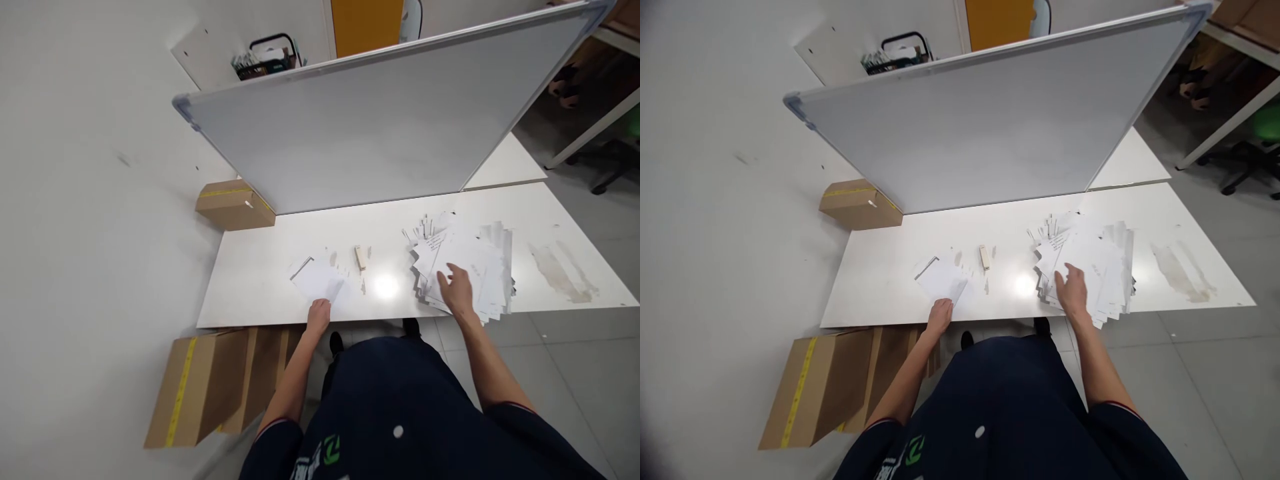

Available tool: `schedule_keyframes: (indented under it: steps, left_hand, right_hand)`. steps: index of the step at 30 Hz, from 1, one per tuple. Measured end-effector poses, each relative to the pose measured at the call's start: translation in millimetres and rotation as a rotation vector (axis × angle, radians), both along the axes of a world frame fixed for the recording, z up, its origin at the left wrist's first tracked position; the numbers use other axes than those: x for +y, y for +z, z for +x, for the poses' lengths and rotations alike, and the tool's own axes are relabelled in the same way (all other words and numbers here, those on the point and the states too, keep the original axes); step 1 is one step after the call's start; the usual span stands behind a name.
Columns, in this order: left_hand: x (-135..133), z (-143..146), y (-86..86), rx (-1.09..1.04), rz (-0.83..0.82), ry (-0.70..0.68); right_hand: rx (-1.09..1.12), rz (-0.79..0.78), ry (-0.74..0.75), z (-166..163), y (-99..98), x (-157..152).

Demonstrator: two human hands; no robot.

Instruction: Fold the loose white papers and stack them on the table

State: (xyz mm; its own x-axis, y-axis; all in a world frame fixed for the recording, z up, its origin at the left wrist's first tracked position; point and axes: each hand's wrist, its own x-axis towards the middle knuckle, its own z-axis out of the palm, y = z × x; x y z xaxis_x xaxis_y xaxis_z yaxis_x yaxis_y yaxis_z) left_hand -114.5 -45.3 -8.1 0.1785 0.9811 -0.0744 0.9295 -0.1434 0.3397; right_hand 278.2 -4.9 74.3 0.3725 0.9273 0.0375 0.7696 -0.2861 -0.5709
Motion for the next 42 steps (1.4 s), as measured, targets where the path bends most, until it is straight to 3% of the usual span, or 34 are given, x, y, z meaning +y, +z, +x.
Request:
schedule_keyframes:
  steps: [7, 12, 16, 20, 23, 25, 27, 30, 34, 37, 42]
  left_hand:
    - [-5.9, -0.9, 9.6, -0.39, -0.207, 0.438]
    - [-5.2, -0.9, 16.6, -0.509, -0.202, 0.584]
    - [-7.4, 0.6, 20.3, -0.58, -0.166, 0.588]
    - [-20.6, 7.9, 26.6, -0.564, 0.03, 0.504]
    - [-37.3, 21.1, 30.4, -0.507, 0.152, 0.173]
    - [-47.1, 32.3, 30.5, -0.461, 0.139, -0.092]
    - [-51.9, 41.8, 27.9, -0.413, 0.118, -0.219]
    - [-46.7, 46.7, 20.6, -0.29, 0.15, -0.071]
    - [-28.4, 37.6, 10.6, 0.008, 0.155, 0.207]
    - [-20.7, 27.0, 5.7, 0.125, 0.08, 0.199]
    - [-21.3, 12.6, -0.1, 0.122, 0.063, 0.096]
  right_hand:
    - [0.182, -0.184, 0.545, -105.2, -24.0, -3.0]
    - [0.264, -0.263, 0.732, -145.0, -35.9, -8.3]
    - [0.505, -0.404, 0.656, -156.2, -39.6, -3.7]
    - [1.008, -0.707, 0.43, -166.2, -36.4, 2.5]
    - [1.258, -0.853, 0.363, -173.6, -37.7, 3.2]
    - [1.223, -0.845, 0.351, -174.5, -43.6, 1.6]
    - [1.044, -0.777, 0.328, -169.1, -53.3, -0.5]
    - [0.746, -0.673, 0.308, -147.9, -69.8, -3.4]
    - [0.608, -0.562, 0.26, -113.5, -85.5, -9.4]
    - [0.642, -0.531, 0.178, -100.5, -91.1, -15.9]
    - [0.696, -0.526, 0.101, -100.2, -94.0, -20.9]
